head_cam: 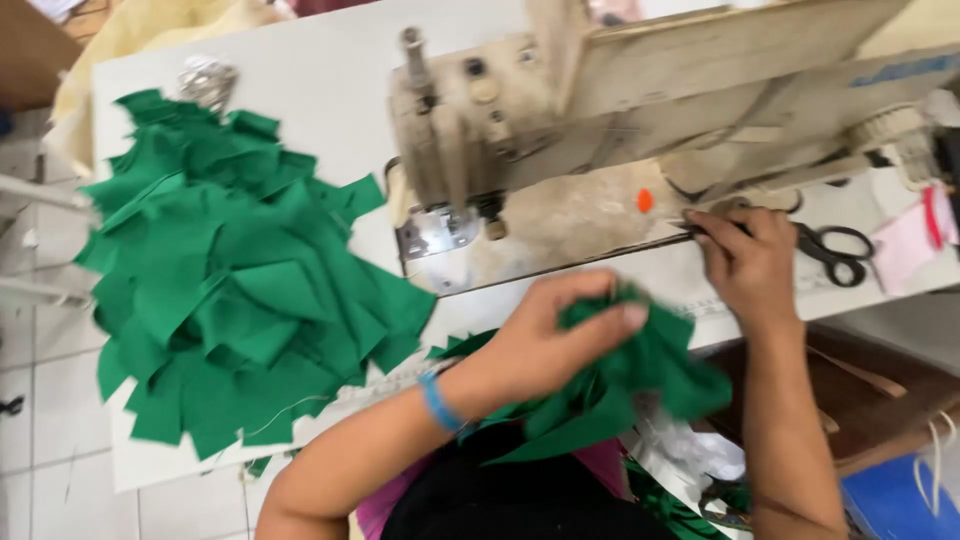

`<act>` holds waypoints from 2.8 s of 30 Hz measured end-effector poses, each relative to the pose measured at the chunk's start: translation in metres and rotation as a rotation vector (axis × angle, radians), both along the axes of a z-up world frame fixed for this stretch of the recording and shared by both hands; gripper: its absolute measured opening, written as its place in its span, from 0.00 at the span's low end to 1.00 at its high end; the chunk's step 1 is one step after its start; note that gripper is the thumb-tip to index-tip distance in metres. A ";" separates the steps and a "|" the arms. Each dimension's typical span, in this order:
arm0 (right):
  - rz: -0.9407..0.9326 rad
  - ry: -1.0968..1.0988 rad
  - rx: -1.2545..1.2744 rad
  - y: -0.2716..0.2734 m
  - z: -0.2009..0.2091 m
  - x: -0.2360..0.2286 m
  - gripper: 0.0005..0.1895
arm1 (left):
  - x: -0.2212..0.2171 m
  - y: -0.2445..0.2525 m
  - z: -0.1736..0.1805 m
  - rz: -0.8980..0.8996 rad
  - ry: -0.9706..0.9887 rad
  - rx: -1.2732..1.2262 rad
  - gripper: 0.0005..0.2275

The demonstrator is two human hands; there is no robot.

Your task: Sewing multiple green fabric strips using an industrial sewing machine.

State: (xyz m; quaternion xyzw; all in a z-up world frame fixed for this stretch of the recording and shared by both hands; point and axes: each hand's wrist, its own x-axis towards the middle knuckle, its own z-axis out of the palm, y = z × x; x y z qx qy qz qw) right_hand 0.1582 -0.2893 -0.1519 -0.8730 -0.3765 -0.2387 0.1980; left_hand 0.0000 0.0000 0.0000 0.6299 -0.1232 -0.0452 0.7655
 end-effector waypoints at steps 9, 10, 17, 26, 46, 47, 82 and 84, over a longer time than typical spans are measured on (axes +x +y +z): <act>-0.176 0.083 0.121 -0.011 -0.010 0.007 0.07 | 0.175 -0.085 -0.167 0.521 0.377 -0.430 0.08; -0.173 0.079 0.118 -0.012 -0.011 0.008 0.07 | 0.178 -0.080 -0.167 0.523 0.374 -0.434 0.08; -0.199 0.161 0.286 -0.012 -0.007 0.008 0.15 | 0.185 -0.039 -0.165 0.555 0.194 0.102 0.15; -0.275 0.067 0.468 -0.023 -0.012 0.004 0.20 | 0.160 -0.025 -0.218 0.683 0.030 0.457 0.14; 0.299 -0.001 0.295 0.136 0.016 -0.085 0.11 | -0.001 0.081 -0.192 0.639 -0.032 0.253 0.14; 0.346 0.096 0.155 0.150 0.022 -0.088 0.12 | -0.013 0.090 -0.181 0.652 -0.009 0.297 0.14; 0.296 0.843 0.389 0.259 0.006 -0.041 0.08 | 0.018 0.150 -0.171 0.523 0.251 0.255 0.05; 0.327 0.994 0.457 0.261 0.005 -0.042 0.04 | 0.016 0.154 -0.169 0.472 0.392 0.083 0.06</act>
